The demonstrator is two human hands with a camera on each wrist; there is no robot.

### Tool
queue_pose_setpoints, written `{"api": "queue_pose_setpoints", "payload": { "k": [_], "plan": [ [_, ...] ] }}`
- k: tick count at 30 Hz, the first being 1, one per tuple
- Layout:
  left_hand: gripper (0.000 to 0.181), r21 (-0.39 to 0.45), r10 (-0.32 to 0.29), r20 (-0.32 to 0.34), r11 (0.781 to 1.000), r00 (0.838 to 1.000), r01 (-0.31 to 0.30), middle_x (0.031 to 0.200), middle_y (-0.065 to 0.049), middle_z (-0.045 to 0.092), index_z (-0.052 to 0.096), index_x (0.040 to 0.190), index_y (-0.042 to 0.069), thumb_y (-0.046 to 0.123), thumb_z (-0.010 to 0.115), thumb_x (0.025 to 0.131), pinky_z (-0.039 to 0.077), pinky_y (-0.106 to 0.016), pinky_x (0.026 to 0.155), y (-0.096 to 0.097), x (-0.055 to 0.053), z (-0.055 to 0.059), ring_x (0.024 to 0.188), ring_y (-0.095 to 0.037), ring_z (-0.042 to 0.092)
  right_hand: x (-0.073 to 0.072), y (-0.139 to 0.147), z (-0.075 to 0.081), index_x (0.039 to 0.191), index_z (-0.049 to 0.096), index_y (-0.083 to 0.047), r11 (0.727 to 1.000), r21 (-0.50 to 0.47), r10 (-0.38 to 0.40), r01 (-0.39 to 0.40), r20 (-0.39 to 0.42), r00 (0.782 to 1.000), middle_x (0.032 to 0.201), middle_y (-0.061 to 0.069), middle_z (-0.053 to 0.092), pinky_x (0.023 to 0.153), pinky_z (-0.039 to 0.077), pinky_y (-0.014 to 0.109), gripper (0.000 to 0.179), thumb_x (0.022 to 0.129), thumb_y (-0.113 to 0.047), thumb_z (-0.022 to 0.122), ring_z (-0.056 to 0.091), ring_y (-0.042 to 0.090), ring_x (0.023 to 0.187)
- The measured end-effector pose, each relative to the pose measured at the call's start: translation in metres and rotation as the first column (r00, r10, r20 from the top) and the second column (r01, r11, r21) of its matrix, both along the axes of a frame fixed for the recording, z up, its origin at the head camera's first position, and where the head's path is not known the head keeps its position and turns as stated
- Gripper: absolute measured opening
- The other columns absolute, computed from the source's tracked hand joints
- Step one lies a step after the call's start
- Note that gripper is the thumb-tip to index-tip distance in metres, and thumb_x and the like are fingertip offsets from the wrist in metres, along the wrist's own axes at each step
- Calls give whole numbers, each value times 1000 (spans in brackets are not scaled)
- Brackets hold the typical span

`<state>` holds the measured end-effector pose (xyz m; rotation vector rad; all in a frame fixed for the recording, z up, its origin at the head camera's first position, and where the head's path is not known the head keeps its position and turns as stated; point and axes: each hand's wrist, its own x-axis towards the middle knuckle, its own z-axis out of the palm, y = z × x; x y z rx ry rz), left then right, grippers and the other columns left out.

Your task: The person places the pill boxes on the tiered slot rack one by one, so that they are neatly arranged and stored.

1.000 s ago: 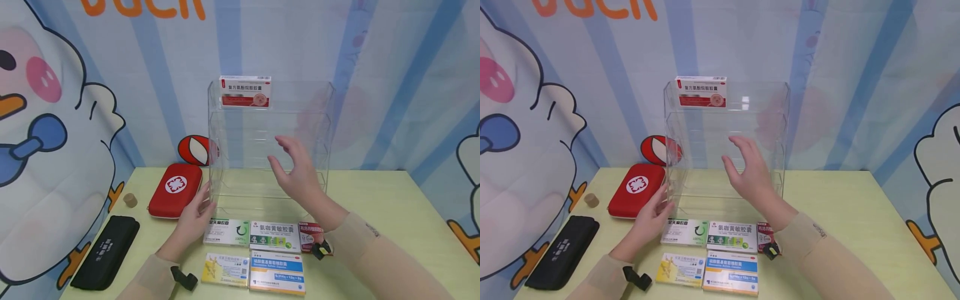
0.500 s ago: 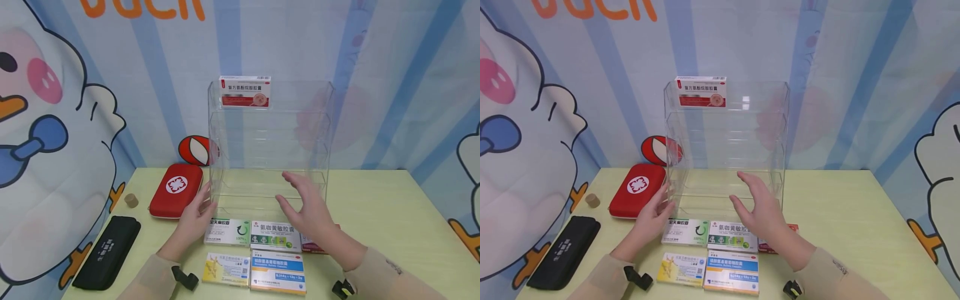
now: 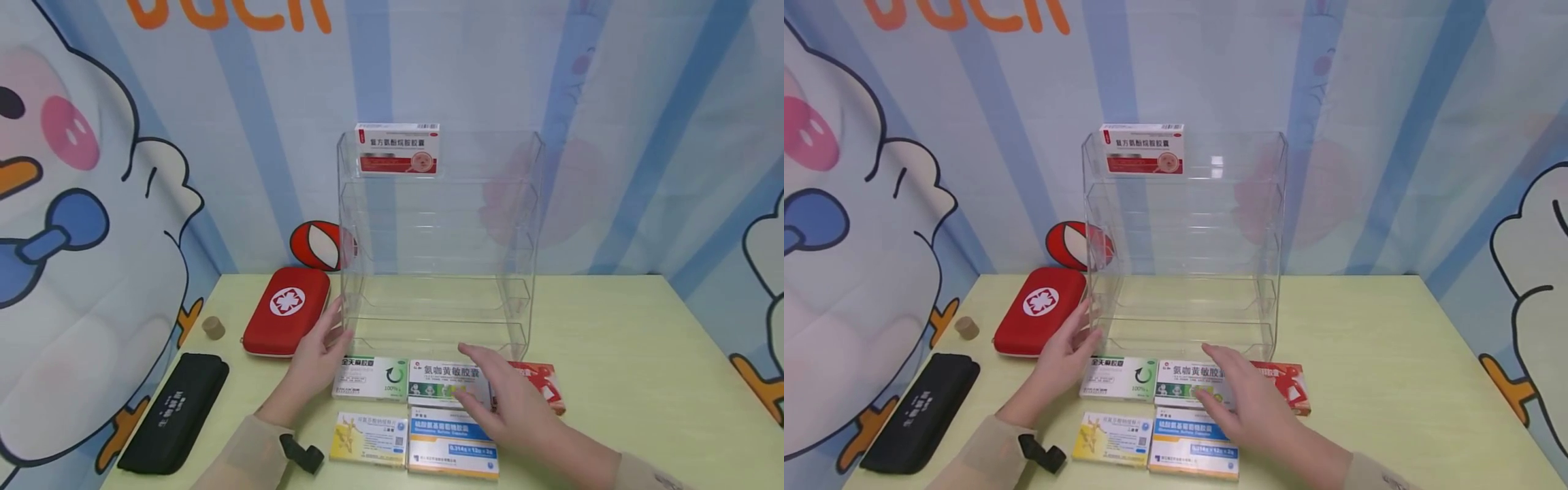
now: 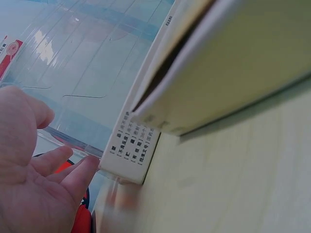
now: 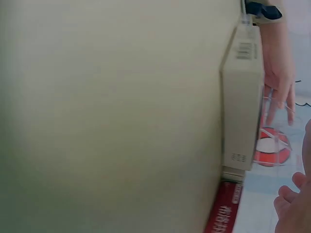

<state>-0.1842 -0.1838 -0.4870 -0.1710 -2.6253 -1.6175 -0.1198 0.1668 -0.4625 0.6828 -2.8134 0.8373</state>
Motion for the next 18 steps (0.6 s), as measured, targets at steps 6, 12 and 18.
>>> {"api": "queue_pose_setpoints", "payload": {
  "k": [6,12,18],
  "plan": [
    [78,-5,-5,21,1000,1000,5,173,-10,50,27,175,41,21,67,110,52,-52,122,3,-1,1,154,-38,57,14,13,-11,163,51,-26,996,84,15,-24,109,994,161,-7,60,112,61,57,77,99,-60,76,62,24,147],
    [80,-14,19,47,1000,999,-19,173,-10,49,26,175,42,21,67,110,53,-53,121,5,1,4,154,-39,56,21,27,-22,165,50,-24,984,159,71,-83,77,994,166,-4,55,113,61,56,84,98,-72,68,57,25,151],
    [80,-14,15,56,1000,998,-14,174,-11,47,24,176,41,22,67,110,53,-52,121,3,2,6,156,-39,54,23,38,-33,161,54,-23,961,235,156,-144,-33,987,162,-7,56,106,66,48,85,96,-76,67,57,18,147]
  ]
}}
